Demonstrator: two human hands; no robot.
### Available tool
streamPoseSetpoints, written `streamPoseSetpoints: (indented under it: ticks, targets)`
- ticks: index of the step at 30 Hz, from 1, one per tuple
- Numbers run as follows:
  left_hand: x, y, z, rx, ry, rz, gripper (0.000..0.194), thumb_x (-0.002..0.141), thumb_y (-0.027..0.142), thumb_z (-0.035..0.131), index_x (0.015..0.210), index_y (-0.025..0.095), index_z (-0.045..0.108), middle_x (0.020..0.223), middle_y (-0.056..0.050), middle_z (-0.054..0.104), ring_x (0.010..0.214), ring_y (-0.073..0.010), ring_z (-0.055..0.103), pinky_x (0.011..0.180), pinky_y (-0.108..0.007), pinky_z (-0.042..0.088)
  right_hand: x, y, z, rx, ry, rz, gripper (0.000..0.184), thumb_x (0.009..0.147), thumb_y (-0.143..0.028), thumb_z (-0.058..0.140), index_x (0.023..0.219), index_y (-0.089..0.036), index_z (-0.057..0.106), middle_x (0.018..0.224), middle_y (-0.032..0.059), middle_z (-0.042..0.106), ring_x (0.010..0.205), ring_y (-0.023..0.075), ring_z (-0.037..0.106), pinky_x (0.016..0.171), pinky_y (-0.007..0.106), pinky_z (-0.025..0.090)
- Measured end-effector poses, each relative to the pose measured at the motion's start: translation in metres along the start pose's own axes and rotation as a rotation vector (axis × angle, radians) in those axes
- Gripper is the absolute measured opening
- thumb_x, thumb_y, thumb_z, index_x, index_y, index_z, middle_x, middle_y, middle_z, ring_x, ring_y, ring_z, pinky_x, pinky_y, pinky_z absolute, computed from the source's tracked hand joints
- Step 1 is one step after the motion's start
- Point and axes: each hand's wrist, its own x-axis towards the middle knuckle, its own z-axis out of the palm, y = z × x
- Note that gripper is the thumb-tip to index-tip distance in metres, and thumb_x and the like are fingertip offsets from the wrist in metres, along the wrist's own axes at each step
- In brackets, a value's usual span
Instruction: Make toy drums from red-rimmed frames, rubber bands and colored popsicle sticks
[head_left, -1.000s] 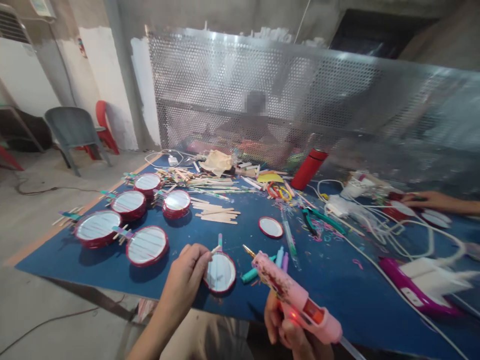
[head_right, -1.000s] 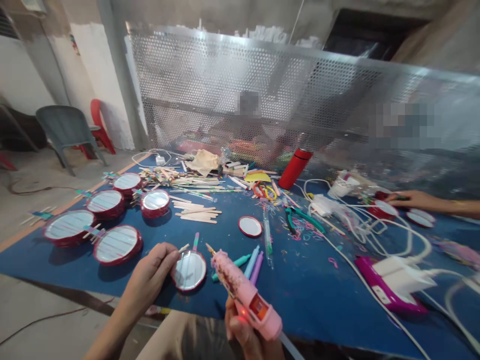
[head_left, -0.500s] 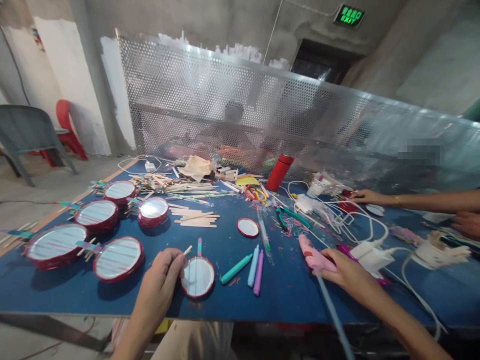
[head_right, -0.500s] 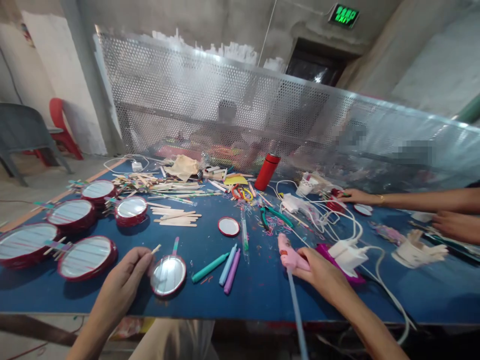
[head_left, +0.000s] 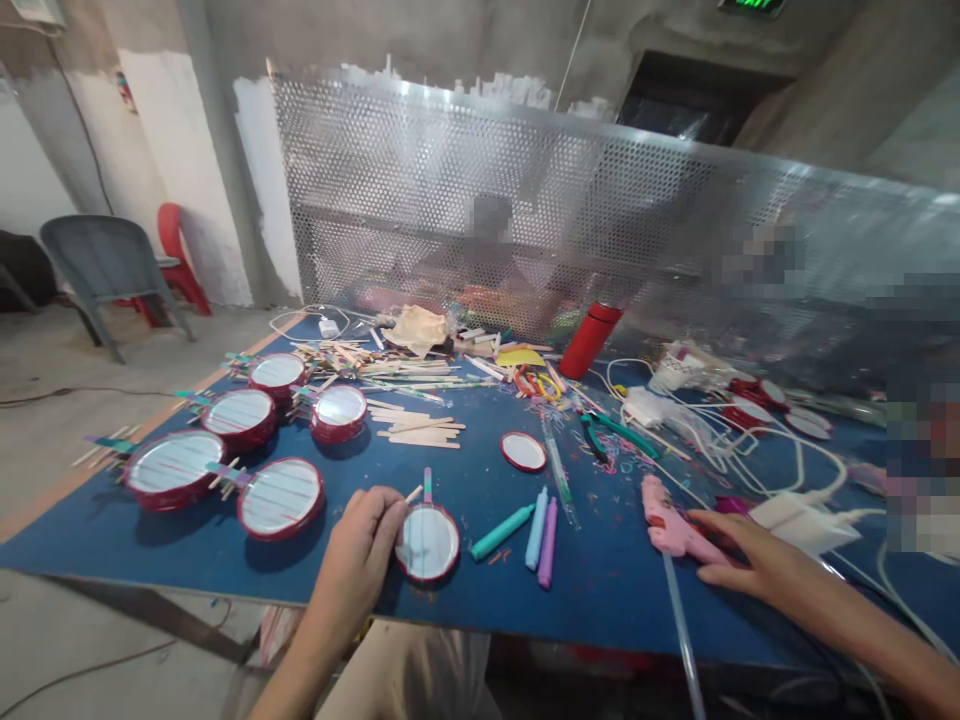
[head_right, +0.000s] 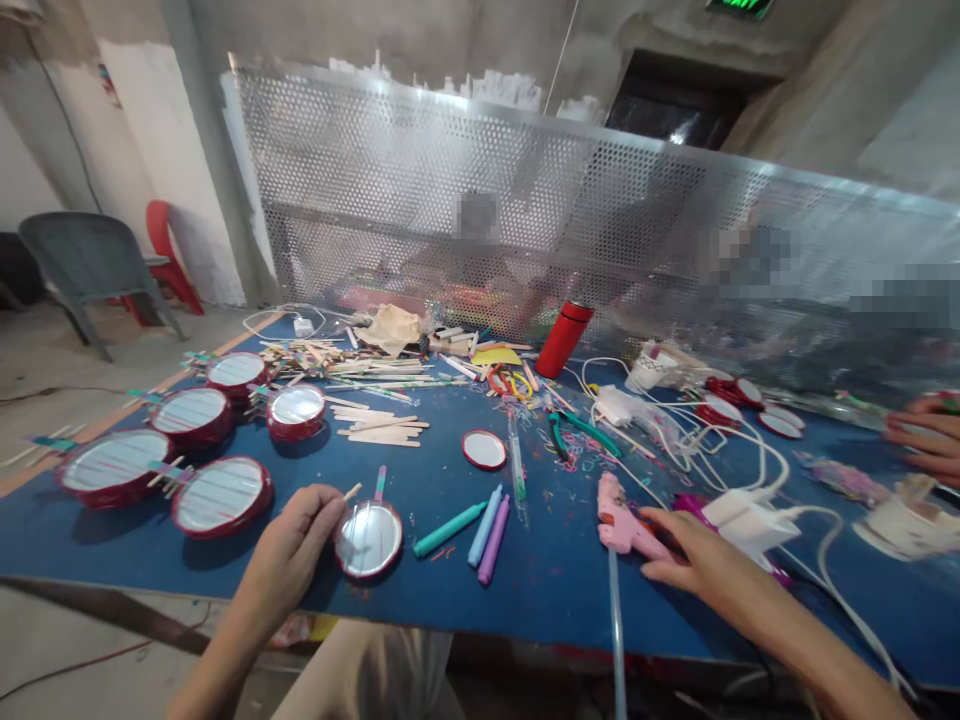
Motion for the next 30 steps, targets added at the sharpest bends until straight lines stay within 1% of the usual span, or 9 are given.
streamPoseSetpoints:
  ticks: [3, 5, 6, 7, 8, 11, 14, 20, 30]
  targets:
    - [-0.001, 0.002, 0.000, 0.006, 0.012, 0.001, 0.026, 0.091, 0.034, 0.046, 0.068, 0.024, 0.054, 0.062, 0.002, 0.056, 0.066, -0.0191, 0.052, 0.064, -0.028, 0.044, -0.006, -0.016, -0.015, -0.082, -0.114, -0.163, 0.067, 0.064, -0.088, 0.050, 0.076, -0.029, 0.079, 0.078, 0.0127, 0.076, 0.067, 0.0299, 0.071, 0.059, 0.040, 0.053]
    - [-0.001, 0.002, 0.000, 0.001, 0.010, 0.002, 0.025, 0.090, 0.034, 0.047, 0.068, 0.024, 0.055, 0.062, 0.002, 0.056, 0.065, -0.0191, 0.052, 0.062, -0.027, 0.044, -0.016, -0.048, -0.025, -0.253, -0.022, -0.379, 0.080, 0.083, -0.081, 0.013, 0.082, -0.032, 0.077, 0.080, 0.0137, 0.075, 0.069, 0.0320, 0.069, 0.058, 0.045, 0.048]
    - [0.000, 0.002, 0.000, -0.004, 0.007, 0.002, 0.025, 0.090, 0.034, 0.047, 0.068, 0.024, 0.055, 0.062, 0.002, 0.055, 0.065, -0.0192, 0.052, 0.062, -0.027, 0.044, -0.023, -0.070, -0.028, -0.316, 0.034, -0.438, 0.077, 0.089, -0.072, 0.010, 0.089, -0.031, 0.075, 0.084, 0.0124, 0.075, 0.072, 0.0326, 0.069, 0.058, 0.045, 0.047]
    - [0.000, 0.002, 0.000, -0.008, 0.003, 0.004, 0.025, 0.090, 0.034, 0.047, 0.068, 0.024, 0.055, 0.062, 0.002, 0.055, 0.065, -0.0191, 0.052, 0.062, -0.027, 0.044, -0.030, -0.095, -0.030, -0.334, 0.105, -0.449, 0.060, 0.093, -0.066, 0.025, 0.092, -0.029, 0.072, 0.083, 0.0097, 0.075, 0.070, 0.0300, 0.068, 0.060, 0.043, 0.047]
    - [0.000, 0.002, -0.001, -0.012, 0.003, 0.007, 0.026, 0.090, 0.034, 0.047, 0.067, 0.024, 0.054, 0.062, 0.002, 0.055, 0.065, -0.0192, 0.052, 0.062, -0.027, 0.044, -0.037, -0.121, -0.029, -0.317, 0.048, -0.469, 0.046, 0.095, -0.057, 0.036, 0.101, -0.026, 0.068, 0.089, 0.0080, 0.075, 0.075, 0.0274, 0.069, 0.067, 0.041, 0.049]
    - [0.000, 0.001, -0.001, -0.010, 0.007, 0.004, 0.025, 0.090, 0.035, 0.046, 0.068, 0.024, 0.055, 0.062, 0.002, 0.055, 0.065, -0.0193, 0.052, 0.062, -0.028, 0.043, -0.056, -0.191, -0.011, -0.109, 0.142, -0.530, 0.023, 0.099, -0.037, 0.044, 0.097, -0.024, 0.062, 0.086, 0.0032, 0.072, 0.079, 0.0207, 0.068, 0.075, 0.034, 0.047]
    - [0.000, 0.001, -0.001, -0.006, 0.006, -0.001, 0.025, 0.090, 0.035, 0.045, 0.070, 0.024, 0.055, 0.063, 0.002, 0.056, 0.066, -0.0196, 0.053, 0.063, -0.028, 0.043, -0.066, -0.227, 0.023, 0.067, 0.125, -0.416, 0.015, 0.098, -0.024, 0.047, 0.092, -0.022, 0.060, 0.079, 0.0007, 0.069, 0.074, 0.0164, 0.065, 0.069, 0.029, 0.046]
    - [0.001, 0.003, -0.002, -0.012, -0.002, 0.013, 0.025, 0.090, 0.035, 0.045, 0.069, 0.024, 0.055, 0.060, 0.002, 0.056, 0.064, -0.0197, 0.054, 0.062, -0.028, 0.045, -0.071, -0.235, 0.075, 0.125, 0.158, -0.336, 0.025, 0.099, -0.025, 0.044, 0.083, -0.021, 0.062, 0.072, -0.0004, 0.067, 0.067, 0.0171, 0.061, 0.063, 0.030, 0.041]
    - [-0.001, 0.003, -0.002, -0.014, -0.069, -0.024, 0.027, 0.090, 0.036, 0.044, 0.068, 0.024, 0.055, 0.063, -0.001, 0.057, 0.069, -0.0214, 0.053, 0.065, -0.030, 0.045, -0.071, -0.237, 0.089, 0.157, 0.102, -0.374, 0.019, 0.099, -0.025, 0.048, 0.089, -0.020, 0.064, 0.078, 0.0000, 0.067, 0.073, 0.0172, 0.060, 0.069, 0.030, 0.042]
